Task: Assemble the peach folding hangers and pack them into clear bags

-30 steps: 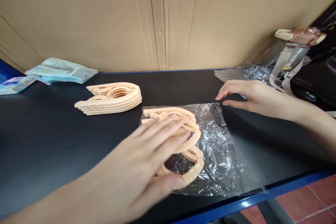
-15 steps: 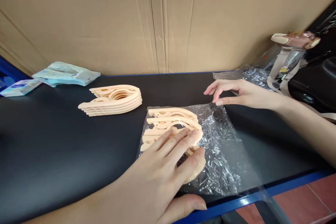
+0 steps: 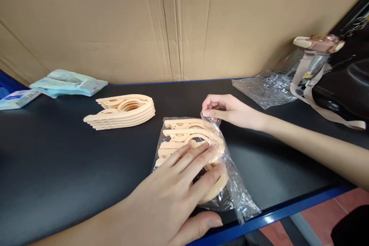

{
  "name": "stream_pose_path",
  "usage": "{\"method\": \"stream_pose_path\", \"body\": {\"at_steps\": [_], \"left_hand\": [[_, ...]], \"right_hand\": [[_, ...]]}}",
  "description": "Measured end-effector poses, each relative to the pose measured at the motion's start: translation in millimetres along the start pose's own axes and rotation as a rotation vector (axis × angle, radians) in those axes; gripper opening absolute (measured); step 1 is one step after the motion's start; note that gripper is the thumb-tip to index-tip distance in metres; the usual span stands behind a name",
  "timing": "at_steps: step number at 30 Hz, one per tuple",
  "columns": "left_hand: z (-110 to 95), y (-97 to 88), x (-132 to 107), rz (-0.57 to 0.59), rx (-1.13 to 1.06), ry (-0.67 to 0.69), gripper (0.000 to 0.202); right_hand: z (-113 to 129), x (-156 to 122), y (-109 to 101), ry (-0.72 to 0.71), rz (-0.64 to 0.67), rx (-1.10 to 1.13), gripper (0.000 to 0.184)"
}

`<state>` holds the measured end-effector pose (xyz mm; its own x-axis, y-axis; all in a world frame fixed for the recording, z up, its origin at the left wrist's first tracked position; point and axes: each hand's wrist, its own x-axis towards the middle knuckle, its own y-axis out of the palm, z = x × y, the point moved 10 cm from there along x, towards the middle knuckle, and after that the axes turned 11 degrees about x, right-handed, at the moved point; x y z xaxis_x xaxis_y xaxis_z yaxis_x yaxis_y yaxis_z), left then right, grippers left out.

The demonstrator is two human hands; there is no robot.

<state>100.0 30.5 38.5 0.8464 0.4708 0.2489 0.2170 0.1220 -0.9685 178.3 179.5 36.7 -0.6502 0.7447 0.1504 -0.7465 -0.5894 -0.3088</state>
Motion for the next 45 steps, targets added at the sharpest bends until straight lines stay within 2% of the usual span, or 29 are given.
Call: {"method": "stream_pose_path", "body": {"at_steps": [2,5,7,9,11,15,18,22,25,31,33,36,38,41,45], "left_hand": [[3,-6.7,-1,-0.070,-0.035,-0.034,0.044],[9,-21.5,-5,-0.238,-0.046,-0.125,0.032],[2,-29.7,-8,-0.332,0.047,-0.093,0.028],[-14,-36.8,-10,-0.422,0.173,0.005,0.027],[-27,-37.3,-10,-0.439,0.261,0.068,0.027],[-35,-31.1,-7,-0.366,0.311,0.099,0.029],[-39,-35.7,-10,-0.443,0.343,0.128,0.022],[-39,-37.2,-16,-0.510,0.331,0.149,0.029],[-34,-36.6,-18,-0.499,0.288,0.142,0.024],[-29,-26.2,-16,-0.327,0.255,0.175,0.018],[-29,-24.6,-16,-0.322,0.264,0.185,0.015],[-28,-25.4,-17,-0.363,0.223,0.169,0.012],[-25,-24.7,-15,-0.364,0.187,0.143,0.012],[-23,-20.6,-11,-0.305,0.148,0.134,0.009],[-18,-16.5,-5,-0.220,0.189,0.092,0.016]], "right_hand": [[2,-2,1,-0.029,-0.055,-0.084,0.018],[5,-6,1,-0.063,-0.118,-0.209,0.012],[7,-8,1,-0.075,-0.148,-0.277,0.008],[8,-9,3,-0.090,-0.171,-0.330,0.008],[8,-9,5,-0.100,-0.181,-0.356,0.009],[9,-9,10,-0.110,-0.173,-0.374,0.009],[10,-10,12,-0.111,-0.168,-0.391,0.010],[9,-11,11,-0.101,-0.166,-0.427,0.008],[7,-11,9,-0.089,-0.163,-0.448,0.008],[2,-12,5,-0.101,-0.196,-0.527,0.009],[5,-12,4,-0.130,-0.222,-0.583,0.014],[14,-13,7,-0.205,-0.223,-0.688,0.009],[22,-15,12,-0.277,-0.205,-0.772,0.013],[29,-18,16,-0.349,-0.184,-0.853,0.019],[32,-20,19,-0.344,-0.140,-0.821,0.025]]}}
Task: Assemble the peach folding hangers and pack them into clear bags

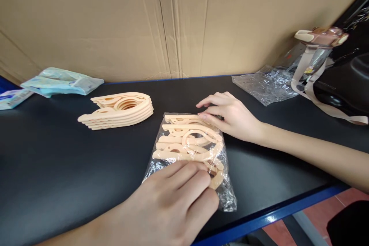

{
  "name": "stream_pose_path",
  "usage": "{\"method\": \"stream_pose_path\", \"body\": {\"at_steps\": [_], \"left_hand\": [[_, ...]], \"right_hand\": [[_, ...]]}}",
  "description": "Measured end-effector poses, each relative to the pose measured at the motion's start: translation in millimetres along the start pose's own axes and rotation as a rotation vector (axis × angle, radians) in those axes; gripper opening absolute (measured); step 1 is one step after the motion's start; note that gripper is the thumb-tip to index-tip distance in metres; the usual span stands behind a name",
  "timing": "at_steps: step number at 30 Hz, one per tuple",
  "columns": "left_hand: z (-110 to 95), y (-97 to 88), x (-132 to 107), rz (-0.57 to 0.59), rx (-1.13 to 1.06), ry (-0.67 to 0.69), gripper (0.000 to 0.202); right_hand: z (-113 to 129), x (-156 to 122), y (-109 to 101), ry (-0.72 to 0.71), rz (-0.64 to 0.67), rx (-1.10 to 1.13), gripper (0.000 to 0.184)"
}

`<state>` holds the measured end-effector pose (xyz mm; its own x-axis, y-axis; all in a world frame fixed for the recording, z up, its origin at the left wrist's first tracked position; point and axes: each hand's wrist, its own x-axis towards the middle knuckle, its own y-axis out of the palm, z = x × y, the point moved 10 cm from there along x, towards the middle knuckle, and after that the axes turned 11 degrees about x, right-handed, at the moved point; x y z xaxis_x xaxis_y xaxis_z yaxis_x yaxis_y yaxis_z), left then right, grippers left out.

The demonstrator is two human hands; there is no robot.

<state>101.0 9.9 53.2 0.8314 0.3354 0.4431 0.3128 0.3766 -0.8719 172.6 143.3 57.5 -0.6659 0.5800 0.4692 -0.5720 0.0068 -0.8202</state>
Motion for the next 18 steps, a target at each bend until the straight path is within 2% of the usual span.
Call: {"method": "stream_pose_path", "body": {"at_steps": [3,5,9,12,18], "left_hand": [[-1,4.1,0,0.049,0.181,-0.001,0.026],[2,6.7,-1,0.071,0.246,-0.048,0.035],[8,5.5,-3,0.043,0.223,-0.140,0.040],[13,8.2,-3,0.078,0.168,-0.182,0.038],[19,8.2,0,0.114,0.125,-0.214,0.038]], "right_hand": [[2,-1,-1,0.045,0.023,0.016,0.030],[1,-1,-1,0.106,0.051,0.007,0.034],[-1,-3,4,0.213,0.127,0.016,0.037],[-4,-5,7,0.276,0.162,0.034,0.040],[-5,-6,9,0.325,0.162,0.055,0.037]]}}
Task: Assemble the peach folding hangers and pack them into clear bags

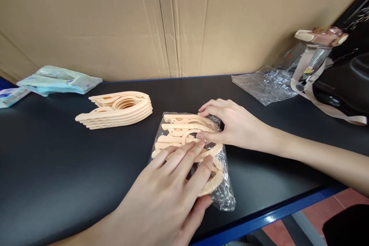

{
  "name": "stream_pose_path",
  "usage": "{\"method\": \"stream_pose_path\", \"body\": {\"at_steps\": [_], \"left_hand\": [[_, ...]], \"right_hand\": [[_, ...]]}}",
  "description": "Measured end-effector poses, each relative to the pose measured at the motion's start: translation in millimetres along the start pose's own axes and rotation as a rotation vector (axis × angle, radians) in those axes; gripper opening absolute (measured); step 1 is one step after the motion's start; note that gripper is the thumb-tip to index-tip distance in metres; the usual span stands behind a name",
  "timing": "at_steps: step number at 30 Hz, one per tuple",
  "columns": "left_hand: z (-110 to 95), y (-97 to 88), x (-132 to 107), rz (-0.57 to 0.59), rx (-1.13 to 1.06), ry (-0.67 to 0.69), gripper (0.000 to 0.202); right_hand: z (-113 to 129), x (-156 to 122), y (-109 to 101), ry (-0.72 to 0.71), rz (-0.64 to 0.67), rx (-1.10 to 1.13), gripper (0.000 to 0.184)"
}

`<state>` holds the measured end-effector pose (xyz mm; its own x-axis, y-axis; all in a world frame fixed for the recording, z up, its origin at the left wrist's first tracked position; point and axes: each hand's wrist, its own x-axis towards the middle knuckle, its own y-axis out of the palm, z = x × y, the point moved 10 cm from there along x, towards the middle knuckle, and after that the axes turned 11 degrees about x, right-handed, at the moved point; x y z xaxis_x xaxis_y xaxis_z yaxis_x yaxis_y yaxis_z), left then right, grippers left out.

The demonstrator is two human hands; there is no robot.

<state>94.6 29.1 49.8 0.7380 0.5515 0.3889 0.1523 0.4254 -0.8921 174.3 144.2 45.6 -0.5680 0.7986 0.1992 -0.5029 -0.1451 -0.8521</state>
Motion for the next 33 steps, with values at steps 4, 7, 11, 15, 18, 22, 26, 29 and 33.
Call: {"method": "stream_pose_path", "body": {"at_steps": [4,7,11,15,18,22,26,29,33], "left_hand": [[0.5,1.8,-0.4,0.008,-0.019,-0.007,0.036],[2.4,1.9,-0.7,0.003,-0.046,-0.018,0.036],[5.3,1.8,0.0,0.010,-0.073,-0.033,0.035],[4.9,1.2,1.3,0.003,-0.087,-0.035,0.035],[5.4,1.5,2.0,-0.001,-0.101,-0.046,0.035],[6.1,0.9,2.1,-0.001,-0.131,-0.053,0.033],[7.2,1.1,2.0,0.017,-0.138,-0.056,0.034],[5.7,2.6,2.0,0.048,-0.132,-0.023,0.036],[5.9,6.4,3.7,0.090,-0.121,0.016,0.037]], "right_hand": [[-0.5,-0.6,1.6,0.011,0.013,0.013,0.035],[-1.9,-0.5,3.1,0.023,0.028,0.030,0.035],[-3.7,-0.4,5.7,0.034,0.052,0.058,0.035],[-4.6,-1.2,7.2,0.032,0.062,0.071,0.035],[-4.8,-1.4,8.1,0.030,0.065,0.076,0.034],[-5.3,-1.0,8.7,0.031,0.068,0.084,0.035],[-5.0,-1.5,8.3,0.026,0.064,0.081,0.035],[-4.5,-1.5,8.0,0.018,0.060,0.078,0.035],[-6.3,1.2,4.0,0.000,0.039,0.062,0.035]]}}
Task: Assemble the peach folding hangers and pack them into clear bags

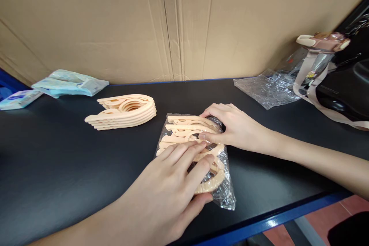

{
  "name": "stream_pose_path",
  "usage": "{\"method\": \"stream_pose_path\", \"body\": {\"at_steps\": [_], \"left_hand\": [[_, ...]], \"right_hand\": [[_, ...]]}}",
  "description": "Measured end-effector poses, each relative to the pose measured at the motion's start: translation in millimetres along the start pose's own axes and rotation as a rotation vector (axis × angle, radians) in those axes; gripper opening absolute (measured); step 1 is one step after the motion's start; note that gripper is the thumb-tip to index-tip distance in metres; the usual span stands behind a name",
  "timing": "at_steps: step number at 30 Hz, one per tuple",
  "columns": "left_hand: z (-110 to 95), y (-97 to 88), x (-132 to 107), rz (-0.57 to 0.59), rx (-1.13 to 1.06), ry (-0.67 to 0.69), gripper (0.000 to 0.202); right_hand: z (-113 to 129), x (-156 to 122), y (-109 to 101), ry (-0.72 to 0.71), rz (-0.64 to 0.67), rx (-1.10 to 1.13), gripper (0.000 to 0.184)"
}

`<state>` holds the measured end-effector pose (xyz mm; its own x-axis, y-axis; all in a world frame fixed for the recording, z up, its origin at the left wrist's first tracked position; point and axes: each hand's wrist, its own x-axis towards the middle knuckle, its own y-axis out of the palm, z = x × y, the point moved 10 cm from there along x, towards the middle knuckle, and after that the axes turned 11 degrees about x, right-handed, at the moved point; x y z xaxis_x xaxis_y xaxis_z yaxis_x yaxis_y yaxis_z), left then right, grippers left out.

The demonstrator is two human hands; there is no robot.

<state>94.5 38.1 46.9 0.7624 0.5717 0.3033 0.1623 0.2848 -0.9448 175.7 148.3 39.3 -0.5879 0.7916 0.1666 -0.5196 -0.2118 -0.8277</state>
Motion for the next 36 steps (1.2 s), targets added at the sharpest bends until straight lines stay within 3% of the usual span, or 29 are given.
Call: {"method": "stream_pose_path", "body": {"at_steps": [6,9,12,15,23,26,29,32,36], "left_hand": [[21,12.3,25,0.071,-0.024,-0.022,0.032],[43,22.5,49,0.151,0.013,-0.069,0.037],[70,34.5,74,0.233,0.041,-0.148,0.033],[93,43.9,96,0.254,0.052,-0.225,0.041],[132,62.7,130,0.278,0.075,-0.347,0.037],[132,62.7,132,0.267,0.086,-0.341,0.037],[121,61.1,127,0.252,0.095,-0.317,0.046],[103,59.1,114,0.251,0.102,-0.297,0.059],[71,50.2,86,0.245,0.093,-0.228,0.070]], "right_hand": [[-14,3,-5,-0.087,0.086,-0.065,0.058],[-35,-1,-20,-0.055,0.014,-0.120,0.068],[-59,-10,-38,0.001,-0.085,-0.203,0.067],[-77,-15,-44,0.030,-0.090,-0.257,0.064],[-84,-16,-68,0.015,-0.149,-0.295,0.052],[-99,-18,-83,0.068,-0.183,-0.363,0.053],[-124,-23,-96,0.238,-0.149,-0.540,0.057],[-142,-33,-104,0.385,-0.048,-0.636,0.057],[-140,-44,-106,0.446,0.053,-0.606,0.051]]}}
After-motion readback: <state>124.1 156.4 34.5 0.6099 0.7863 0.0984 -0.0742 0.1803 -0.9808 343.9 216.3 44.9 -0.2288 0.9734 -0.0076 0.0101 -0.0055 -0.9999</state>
